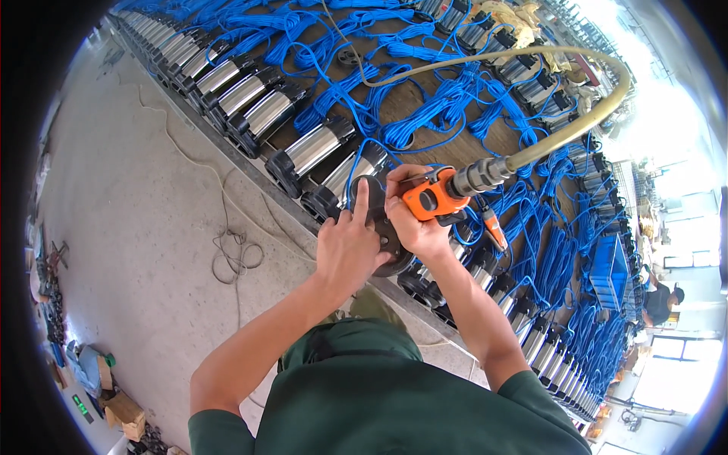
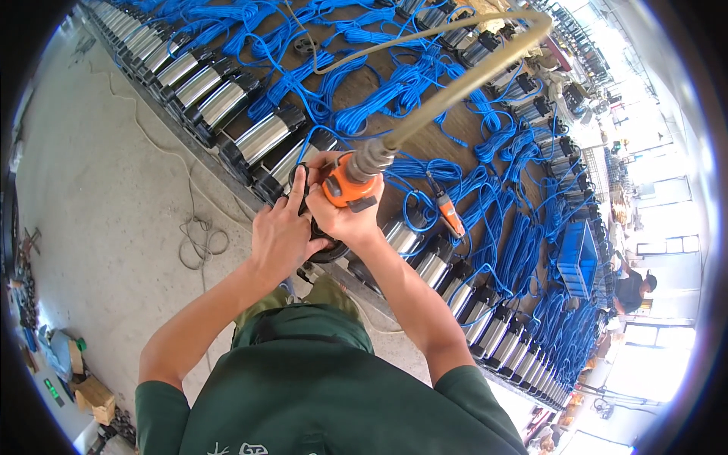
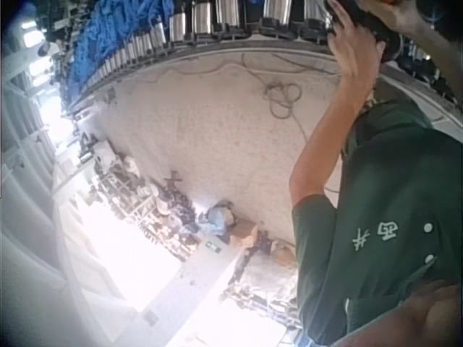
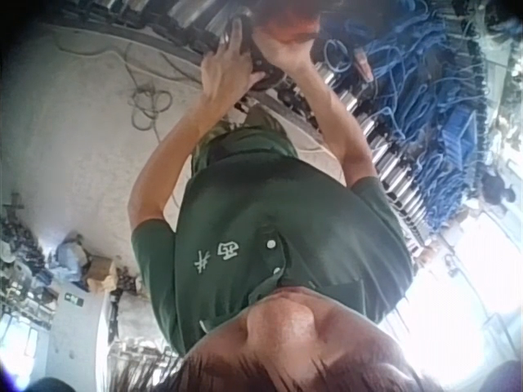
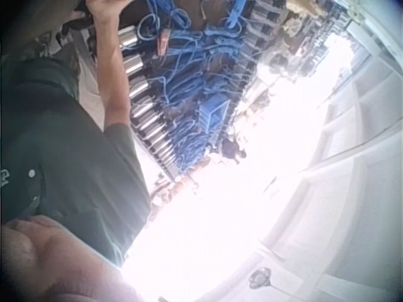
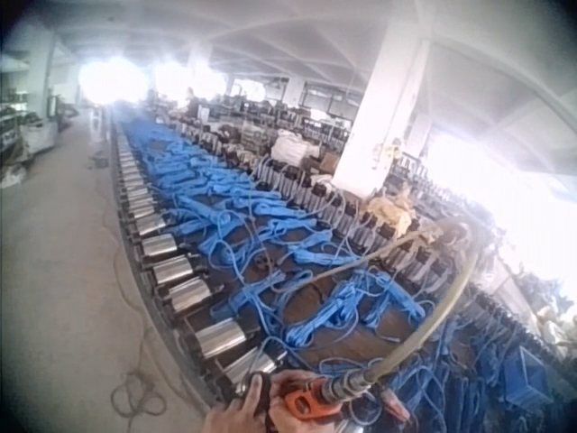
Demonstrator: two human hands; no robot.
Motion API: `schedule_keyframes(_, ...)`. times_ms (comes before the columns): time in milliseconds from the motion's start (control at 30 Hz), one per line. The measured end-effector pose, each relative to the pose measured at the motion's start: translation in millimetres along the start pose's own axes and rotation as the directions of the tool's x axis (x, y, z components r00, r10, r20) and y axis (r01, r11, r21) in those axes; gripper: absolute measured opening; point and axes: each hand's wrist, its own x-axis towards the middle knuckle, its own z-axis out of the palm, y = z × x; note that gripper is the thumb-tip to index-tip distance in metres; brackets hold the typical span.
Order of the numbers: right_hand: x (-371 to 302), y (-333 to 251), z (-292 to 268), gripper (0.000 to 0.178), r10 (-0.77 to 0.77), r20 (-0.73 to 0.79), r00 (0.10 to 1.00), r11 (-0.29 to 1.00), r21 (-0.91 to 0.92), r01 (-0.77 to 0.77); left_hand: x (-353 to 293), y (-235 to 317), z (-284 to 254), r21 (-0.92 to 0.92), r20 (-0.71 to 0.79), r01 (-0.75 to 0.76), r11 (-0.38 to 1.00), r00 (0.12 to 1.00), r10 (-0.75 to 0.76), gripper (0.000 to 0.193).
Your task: The person assembles components of industrial pumps by hand and using a pneumatic tool. They walk to a large bag on the floor to retrieve small parts, then return to the workbench to install a circular flange and tighten it with a pneumatic nut runner.
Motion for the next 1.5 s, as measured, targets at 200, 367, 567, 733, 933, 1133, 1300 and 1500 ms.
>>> schedule_keyframes(200, 1.4, -1.9, 5.3, 0.015, -0.028, -0.017, 0.999, 0.999, -0.022, 0.028, 0.6, 4.0, -2.9, -0.015, -0.011, 0.011, 1.000, 1.000, -0.011, 0.035)
schedule_keyframes(367, 1.7, -0.5, 8.3, 0.014, -0.124, -0.040, 0.991, 0.991, -0.054, 0.122, 2.4, 4.4, 0.4, -0.007, 0.020, 0.011, 1.000, 1.000, -0.011, 0.037)
schedule_keyframes(567, 2.7, 0.9, 3.3, 0.031, -0.133, 0.012, 0.991, 0.987, -0.093, 0.133, 8.3, 4.1, 1.2, -0.049, 0.011, 0.021, 0.999, 1.000, -0.021, 0.041)
schedule_keyframes(733, 0.8, -5.8, 9.9, 0.025, -0.119, -0.035, 0.992, 0.993, 0.009, 0.119, 4.9, 4.7, 3.2, -0.079, -0.014, 0.017, 0.997, 1.000, -0.018, 0.039)
schedule_keyframes(933, -25.8, -14.2, -10.5, 0.037, 0.062, -0.086, 0.994, 0.998, 0.029, -0.060, 4.0, 5.6, -2.7, -0.070, 0.071, 0.057, 0.996, 0.996, -0.052, 0.032)
schedule_keyframes(1133, -42.8, -10.8, -27.5, 0.040, 0.116, -0.071, 0.991, 0.985, 0.138, -0.105, 4.2, 8.1, -7.6, -0.083, 0.153, 0.074, 0.994, 0.986, -0.061, 0.049)
schedule_keyframes(1300, -44.8, -8.3, -30.0, 0.039, 0.114, -0.071, 0.991, 0.985, 0.140, -0.103, 4.2, 5.8, -3.9, -0.111, 0.144, 0.032, 0.993, 0.989, -0.016, 0.048)
schedule_keyframes(1500, -46.1, -8.6, -30.9, 0.038, 0.105, -0.083, 0.991, 0.981, 0.174, -0.089, 6.0, 6.8, -1.3, -0.125, 0.106, 0.006, 0.992, 0.994, 0.007, 0.030)
